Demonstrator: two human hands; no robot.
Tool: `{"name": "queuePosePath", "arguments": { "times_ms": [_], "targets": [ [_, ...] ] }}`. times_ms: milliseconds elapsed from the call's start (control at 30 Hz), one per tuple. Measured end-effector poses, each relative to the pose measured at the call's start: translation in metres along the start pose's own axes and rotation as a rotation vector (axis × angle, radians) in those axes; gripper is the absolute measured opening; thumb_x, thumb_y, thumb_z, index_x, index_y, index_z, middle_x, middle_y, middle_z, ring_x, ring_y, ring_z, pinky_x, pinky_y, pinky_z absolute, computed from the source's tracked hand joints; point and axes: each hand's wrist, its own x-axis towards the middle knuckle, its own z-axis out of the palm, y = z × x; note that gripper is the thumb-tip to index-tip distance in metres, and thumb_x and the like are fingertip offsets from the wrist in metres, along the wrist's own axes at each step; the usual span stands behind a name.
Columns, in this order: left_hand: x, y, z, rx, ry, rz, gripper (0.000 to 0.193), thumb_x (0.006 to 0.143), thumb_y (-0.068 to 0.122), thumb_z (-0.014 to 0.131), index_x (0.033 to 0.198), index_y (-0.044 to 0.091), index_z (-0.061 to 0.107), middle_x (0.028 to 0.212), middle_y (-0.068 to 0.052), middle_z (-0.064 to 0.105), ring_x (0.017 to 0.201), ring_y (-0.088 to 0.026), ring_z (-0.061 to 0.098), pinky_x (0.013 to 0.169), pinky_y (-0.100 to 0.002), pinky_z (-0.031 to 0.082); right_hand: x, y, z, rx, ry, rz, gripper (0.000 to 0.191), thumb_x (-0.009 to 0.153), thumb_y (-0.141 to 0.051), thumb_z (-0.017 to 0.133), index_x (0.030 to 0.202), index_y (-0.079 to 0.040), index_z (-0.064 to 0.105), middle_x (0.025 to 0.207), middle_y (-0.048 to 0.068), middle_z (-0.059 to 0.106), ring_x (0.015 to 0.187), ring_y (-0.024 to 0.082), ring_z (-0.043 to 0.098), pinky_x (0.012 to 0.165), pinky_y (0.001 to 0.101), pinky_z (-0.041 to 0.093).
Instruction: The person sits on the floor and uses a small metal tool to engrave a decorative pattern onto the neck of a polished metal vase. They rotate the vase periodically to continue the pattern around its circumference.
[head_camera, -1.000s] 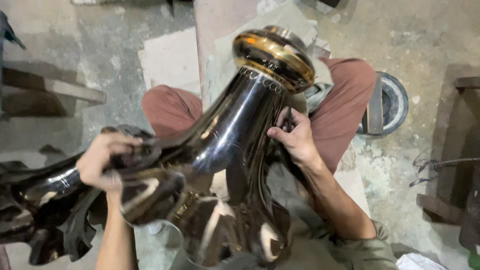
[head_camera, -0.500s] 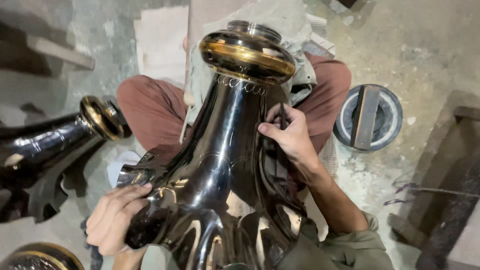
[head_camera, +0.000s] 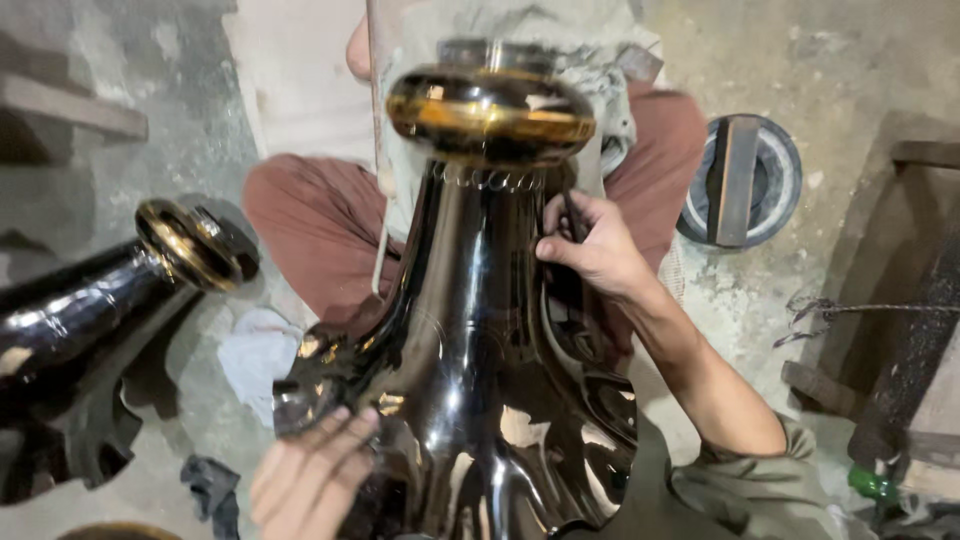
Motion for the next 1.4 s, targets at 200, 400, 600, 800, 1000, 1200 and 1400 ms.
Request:
{"name": "queuePosePath", "arguments": {
  "times_ms": [200,400,600,800,1000,1200,1400],
  "targets": [
    [-0.011,0.021,0.007,-0.019,-0.051,-0.08,0.017,0.077,0.018,0.065,0.072,0.001,0.066,0.098,-0.014,0.078,0.093,-0.025,0.077,0.07,-0.029,0.054,-0.002,0.006,0.001,0.027,-0.001,0.03,0.033,0.079,-0.021,0.089,0.092,-0.008,0.062,0.083,-0.006,0.061,0.075,0.004,0.054,0.068,0.0205,0.045],
    [-0.01,0.02,0.013,-0.04,-0.114,-0.044,0.06,0.082,0.063,0.055,0.085,0.005,0.069,0.114,-0.013,0.074,0.105,-0.024,0.073,0.068,-0.027,0.045,-0.02,-0.005,-0.002,-0.023,0.064,0.079,0.028,0.086,-0.016,0.081,0.106,-0.003,0.065,0.085,-0.002,0.066,0.076,0.008,0.06,0.068,0.0243,0.052],
    [0.028,-0.017,-0.014,-0.424,-0.472,0.043,0.057,0.078,0.055,0.066,0.113,0.009,0.072,0.144,-0.015,0.062,0.133,-0.037,0.06,0.103,-0.049,0.051,-0.069,-0.053,0.007,0.06,0.145,0.158,0.046,0.099,-0.017,0.058,0.142,-0.002,0.055,0.092,-0.001,0.069,0.081,0.008,0.065,0.069,0.0229,0.055],
    [0.101,-0.029,0.039,-0.394,-0.368,0.042,0.053,0.08,0.042,0.085,0.12,0.013,0.067,0.164,-0.031,0.025,0.152,-0.055,0.027,0.12,-0.06,0.036,-0.099,-0.1,0.022,-0.524,0.132,0.194,0.047,0.104,-0.023,0.055,0.148,-0.008,0.061,0.071,0.006,0.064,0.06,0.01,0.06,0.059,0.0279,0.053],
    [0.12,-0.013,0.085,-0.273,-0.285,0.086,0.06,0.077,0.037,0.09,0.131,0.022,0.068,0.167,-0.024,0.007,0.153,-0.059,0.01,0.12,-0.068,0.03,-0.099,-0.143,0.034,-0.775,0.04,-0.182,0.068,0.09,-0.021,0.072,0.149,0.001,0.045,0.096,0.013,0.068,0.08,0.022,0.067,0.073,0.0341,0.053],
    [0.111,-0.013,0.094,-0.243,-0.29,0.028,0.064,0.081,0.038,0.088,0.14,0.025,0.065,0.168,-0.025,-0.001,0.155,-0.055,0.008,0.12,-0.068,0.029,-0.095,-0.165,0.044,-0.893,0.082,-0.296,0.077,0.081,-0.019,0.082,0.147,0.0,0.048,0.117,0.02,0.07,0.097,0.027,0.072,0.079,0.0341,0.057],
    [0.111,-0.014,0.096,-0.2,-0.302,0.03,0.071,0.083,0.041,0.085,0.147,0.024,0.06,0.169,-0.025,-0.002,0.156,-0.051,0.004,0.119,-0.067,0.029,-0.088,-0.16,0.049,-0.823,0.235,-0.085,0.052,0.08,-0.013,0.088,0.119,0.002,0.057,0.092,0.01,0.077,0.078,0.011,0.075,0.066,0.0257,0.058]
  ]
}}
